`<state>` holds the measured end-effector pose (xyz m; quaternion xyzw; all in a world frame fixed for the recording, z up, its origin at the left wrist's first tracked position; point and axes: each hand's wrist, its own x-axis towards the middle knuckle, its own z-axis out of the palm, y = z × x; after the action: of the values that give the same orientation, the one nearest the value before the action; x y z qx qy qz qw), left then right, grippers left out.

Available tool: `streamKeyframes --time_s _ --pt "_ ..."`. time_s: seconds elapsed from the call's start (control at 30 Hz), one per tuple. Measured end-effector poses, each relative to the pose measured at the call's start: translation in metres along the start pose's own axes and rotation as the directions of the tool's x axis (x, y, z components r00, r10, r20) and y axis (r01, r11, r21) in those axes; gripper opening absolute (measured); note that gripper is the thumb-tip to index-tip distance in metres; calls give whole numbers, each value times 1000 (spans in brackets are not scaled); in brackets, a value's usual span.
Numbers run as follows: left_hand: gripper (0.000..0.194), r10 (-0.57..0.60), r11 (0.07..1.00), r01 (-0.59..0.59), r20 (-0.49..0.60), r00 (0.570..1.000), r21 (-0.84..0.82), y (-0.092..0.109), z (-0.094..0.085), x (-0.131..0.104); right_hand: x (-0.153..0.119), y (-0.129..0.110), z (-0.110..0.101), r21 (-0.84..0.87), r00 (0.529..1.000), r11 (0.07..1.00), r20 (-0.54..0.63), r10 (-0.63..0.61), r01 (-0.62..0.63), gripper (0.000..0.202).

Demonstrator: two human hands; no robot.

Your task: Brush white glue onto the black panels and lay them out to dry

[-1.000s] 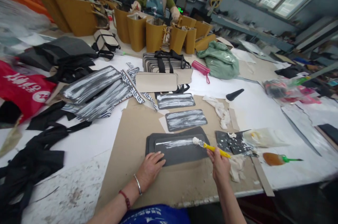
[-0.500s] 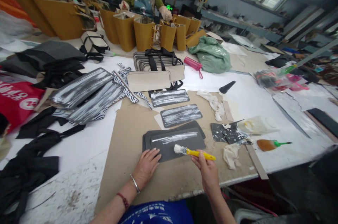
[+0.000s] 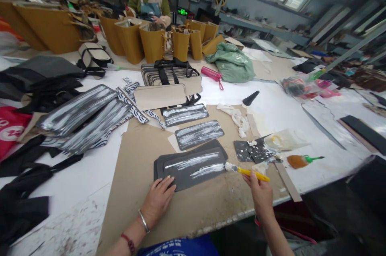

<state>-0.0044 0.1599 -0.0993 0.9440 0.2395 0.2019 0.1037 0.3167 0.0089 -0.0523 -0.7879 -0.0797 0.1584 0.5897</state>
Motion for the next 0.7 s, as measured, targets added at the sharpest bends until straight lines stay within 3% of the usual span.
streamKeyframes --time_s 0.1,0.23,0.53,0.7 --pt "33 52 998 -49 -94 994 34 -1 -3 0 -1 -16 6 22 998 1000 64 19 -20 50" --pt "36 88 992 -69 -193 977 103 -1 -8 0 1 -35 27 -6 990 997 118 -81 82 47" --pt "31 112 973 -69 -193 975 220 4 -4 -5 -6 -30 52 -260 898 867 244 -367 425 39" --pt "30 118 970 -74 -180 977 233 7 -3 -5 -31 -30 68 -113 889 929 352 -293 351 31"
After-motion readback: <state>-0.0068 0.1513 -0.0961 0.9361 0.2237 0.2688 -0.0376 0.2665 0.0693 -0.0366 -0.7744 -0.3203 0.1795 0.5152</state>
